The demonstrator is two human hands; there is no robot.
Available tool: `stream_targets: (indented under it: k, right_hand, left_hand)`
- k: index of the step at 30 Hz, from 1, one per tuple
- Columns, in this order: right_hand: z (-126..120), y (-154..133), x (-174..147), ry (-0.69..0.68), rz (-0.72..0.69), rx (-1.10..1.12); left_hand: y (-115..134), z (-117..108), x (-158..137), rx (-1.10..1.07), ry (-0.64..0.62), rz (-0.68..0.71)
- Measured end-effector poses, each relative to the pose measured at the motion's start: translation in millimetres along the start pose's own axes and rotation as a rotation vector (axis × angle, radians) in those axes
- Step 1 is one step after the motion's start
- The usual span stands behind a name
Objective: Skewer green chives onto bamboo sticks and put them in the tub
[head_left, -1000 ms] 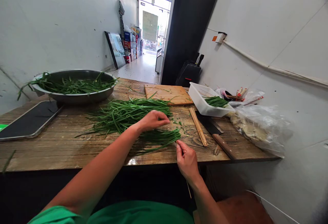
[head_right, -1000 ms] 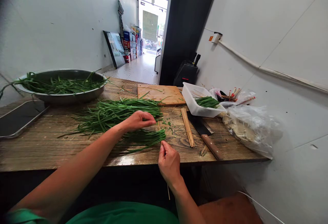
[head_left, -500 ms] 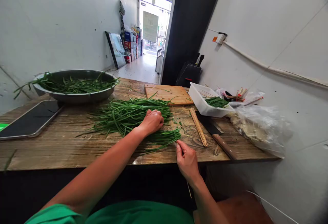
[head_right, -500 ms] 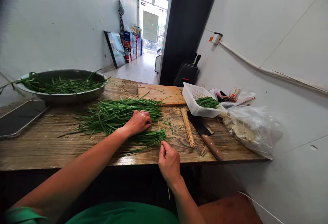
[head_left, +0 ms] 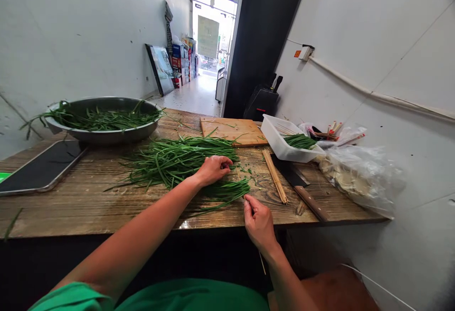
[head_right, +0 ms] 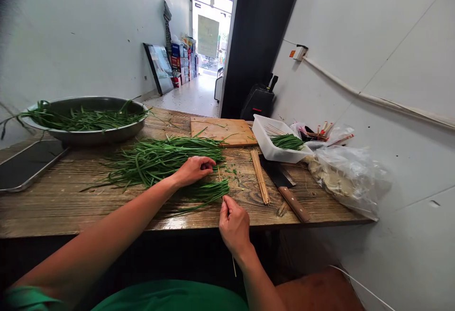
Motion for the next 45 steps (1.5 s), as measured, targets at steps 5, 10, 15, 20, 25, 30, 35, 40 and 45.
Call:
stream_targets:
  k: [5, 10, 15, 20, 25, 30, 35, 40, 45]
  right_hand:
    - [1.2, 0.4, -0.3, -0.018, 0.009, -0.001]
    - [0.3, -0.8, -0.8, -0.016, 0.011, 0.006]
    - [-1.0, -1.2, -0.9, -0.004, 0.008, 0.014]
    - [0.0, -0.5, -1.4, -0.016, 0.014, 0.014]
    - [-0.9, -1.0, -0.5, -0.001, 0.008, -0.002]
    - [1.5, -0.1, -0.2, -0.017, 0.002, 0.005]
    - [1.5, 0.7, -0.2, -0.010, 0.004, 0.005]
    - [1.3, 0.0, 0.3, -0.016, 0.000, 0.016]
    - [2.2, 0.3, 0.0, -0.029, 0.004, 0.024]
  left_hand:
    - [-0.2, 3.3, -1.2, 0.103, -0.046, 0.016]
    - [7.9, 5.6, -5.9, 0.323, -0.113, 0.088]
    - [13.1, 4.0, -6.5, 0.327, -0.082, 0.106]
    - [8.7, -2.4, -3.5, 0.199, 0.021, 0.044]
    - [7.4, -5.0, -1.0, 0.051, 0.036, 0.022]
    - [5.3, -3.2, -0.6, -0.050, -0.001, -0.018]
    - [3.1, -3.7, -0.3, -0.055, 0.016, -0.026]
    - [7.1, -3.5, -0.9, -0.058, 0.012, -0.030]
    - [10.8, -2.9, -2.0, -0.050, 0.000, -0.034]
Point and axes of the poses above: each hand's wrist, its own x-axis towards the middle knuckle, its own z-axis out of the palm, y = z × x, the point moved 7 cm from there along x, towards the middle knuckle, and after that the axes turned 14 degrees about -x, right-handed, at the moved point
